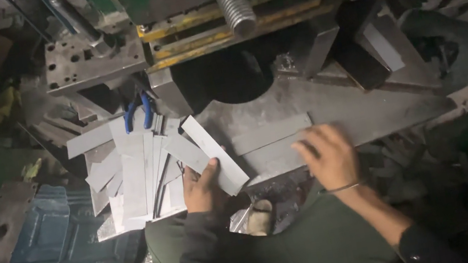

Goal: Feeding metal strips into a press machine for industrial stamping.

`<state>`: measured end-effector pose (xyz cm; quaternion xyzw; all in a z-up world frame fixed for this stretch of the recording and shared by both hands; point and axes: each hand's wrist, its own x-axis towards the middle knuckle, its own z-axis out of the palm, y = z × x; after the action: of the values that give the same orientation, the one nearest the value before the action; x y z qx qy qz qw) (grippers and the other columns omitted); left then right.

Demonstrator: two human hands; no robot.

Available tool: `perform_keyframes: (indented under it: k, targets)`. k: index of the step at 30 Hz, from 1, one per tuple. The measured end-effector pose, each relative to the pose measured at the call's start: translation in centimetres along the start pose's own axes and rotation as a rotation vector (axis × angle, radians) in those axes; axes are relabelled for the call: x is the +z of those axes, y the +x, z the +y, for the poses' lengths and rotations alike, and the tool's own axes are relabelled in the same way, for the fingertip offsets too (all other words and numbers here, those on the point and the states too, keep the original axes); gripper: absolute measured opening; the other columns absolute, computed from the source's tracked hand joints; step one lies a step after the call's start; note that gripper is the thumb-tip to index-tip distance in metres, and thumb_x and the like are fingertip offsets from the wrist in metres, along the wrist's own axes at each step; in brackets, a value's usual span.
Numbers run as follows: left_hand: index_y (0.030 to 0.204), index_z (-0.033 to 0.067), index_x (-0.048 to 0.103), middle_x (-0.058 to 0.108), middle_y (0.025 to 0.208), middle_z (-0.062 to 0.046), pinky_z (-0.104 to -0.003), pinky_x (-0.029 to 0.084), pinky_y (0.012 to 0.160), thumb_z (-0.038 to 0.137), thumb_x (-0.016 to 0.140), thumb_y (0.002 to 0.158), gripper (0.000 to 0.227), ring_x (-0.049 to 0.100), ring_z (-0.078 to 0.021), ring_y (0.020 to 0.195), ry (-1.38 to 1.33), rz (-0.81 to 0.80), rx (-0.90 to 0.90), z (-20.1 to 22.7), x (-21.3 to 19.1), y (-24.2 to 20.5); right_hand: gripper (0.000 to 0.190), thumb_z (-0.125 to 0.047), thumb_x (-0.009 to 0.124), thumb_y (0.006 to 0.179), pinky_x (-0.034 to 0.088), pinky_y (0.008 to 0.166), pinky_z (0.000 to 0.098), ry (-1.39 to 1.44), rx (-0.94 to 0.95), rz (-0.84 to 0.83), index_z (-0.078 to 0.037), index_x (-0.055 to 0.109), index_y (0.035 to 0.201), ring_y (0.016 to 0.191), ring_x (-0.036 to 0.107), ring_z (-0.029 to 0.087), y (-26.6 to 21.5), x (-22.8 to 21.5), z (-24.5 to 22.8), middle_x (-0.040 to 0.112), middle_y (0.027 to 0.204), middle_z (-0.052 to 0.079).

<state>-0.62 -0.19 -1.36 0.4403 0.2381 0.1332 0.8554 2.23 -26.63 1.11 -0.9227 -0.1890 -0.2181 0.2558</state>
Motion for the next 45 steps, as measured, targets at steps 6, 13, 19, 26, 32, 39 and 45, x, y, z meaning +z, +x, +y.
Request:
perform_keyframes:
  k: [6,13,19,26,32,39,45]
  targets:
    - [0.118,-0.0026,0.058,0.074,0.093,-0.023,-0.052,0.062,0.073,0.008,0.080,0.083,0.043,0.075,-0.0353,0.078,0.102,0.035,-0.102,3.3,2.5,-1.5,0.041,-0.036,0.077,0.091,0.057,0.084,0.0496,0.037,0.450,0.058,-0.010,0.069,0.122,0.100,0.073,0.036,-1.3,-1.4,3.3,0.076,0.103,0.014]
    - [0.138,0.0093,0.063,0.071,0.120,-0.026,-0.055,0.051,0.098,0.026,0.087,0.078,0.067,0.066,-0.0403,0.117,0.503,0.156,-0.178,1.2,3.9,-6.4,0.033,-0.015,0.068,0.089,0.059,0.084,0.0437,0.153,0.496,-0.044,-0.020,0.069,0.122,0.109,0.072,0.028,-2.0,-1.6,3.1,0.076,0.123,0.001]
    - [0.138,0.0023,0.061,0.071,0.114,-0.028,-0.053,0.053,0.096,0.019,0.082,0.083,0.061,0.068,-0.0393,0.110,0.445,0.086,-0.189,0.8,4.4,-7.2,0.025,-0.003,0.066,0.088,0.060,0.082,0.0463,0.276,0.514,-0.009,-0.014,0.078,0.107,0.104,0.072,0.037,-2.4,-0.1,3.5,0.074,0.124,0.011]
    - [0.130,0.0009,0.064,0.072,0.113,-0.029,-0.051,0.054,0.092,0.020,0.083,0.083,0.054,0.070,-0.0385,0.108,0.419,0.172,-0.170,-1.3,1.8,-5.7,0.029,-0.008,0.073,0.088,0.062,0.083,0.0395,0.353,0.481,-0.101,-0.021,0.080,0.113,0.104,0.073,0.029,-2.5,0.4,6.0,0.073,0.127,0.005]
    - [0.128,-0.0007,0.063,0.073,0.108,-0.030,-0.050,0.057,0.089,0.019,0.079,0.085,0.050,0.073,-0.0400,0.104,0.435,0.140,-0.196,-0.3,2.6,-6.4,0.042,-0.021,0.080,0.083,0.061,0.084,0.0369,0.053,0.175,-0.232,-0.022,0.071,0.124,0.095,0.075,0.022,-0.4,-2.3,5.7,0.078,0.109,0.001]
    - [0.125,-0.0023,0.063,0.073,0.105,-0.028,-0.048,0.058,0.086,0.016,0.082,0.083,0.050,0.072,-0.0352,0.099,0.363,0.123,-0.157,-1.4,2.1,-5.9,0.024,-0.022,0.068,0.098,0.062,0.077,0.0349,-0.060,-0.234,-0.073,-0.013,0.072,0.120,0.084,0.072,0.027,1.0,-2.0,5.7,0.070,0.092,0.006]
    - [0.126,-0.0027,0.063,0.073,0.109,-0.029,-0.049,0.057,0.088,0.018,0.080,0.084,0.049,0.073,-0.0382,0.103,0.379,0.148,-0.188,-0.5,2.6,-6.3,0.044,-0.023,0.075,0.092,0.061,0.077,0.0427,0.067,0.063,-0.187,-0.006,0.066,0.131,0.091,0.075,0.028,0.7,-2.4,5.6,0.077,0.105,0.012]
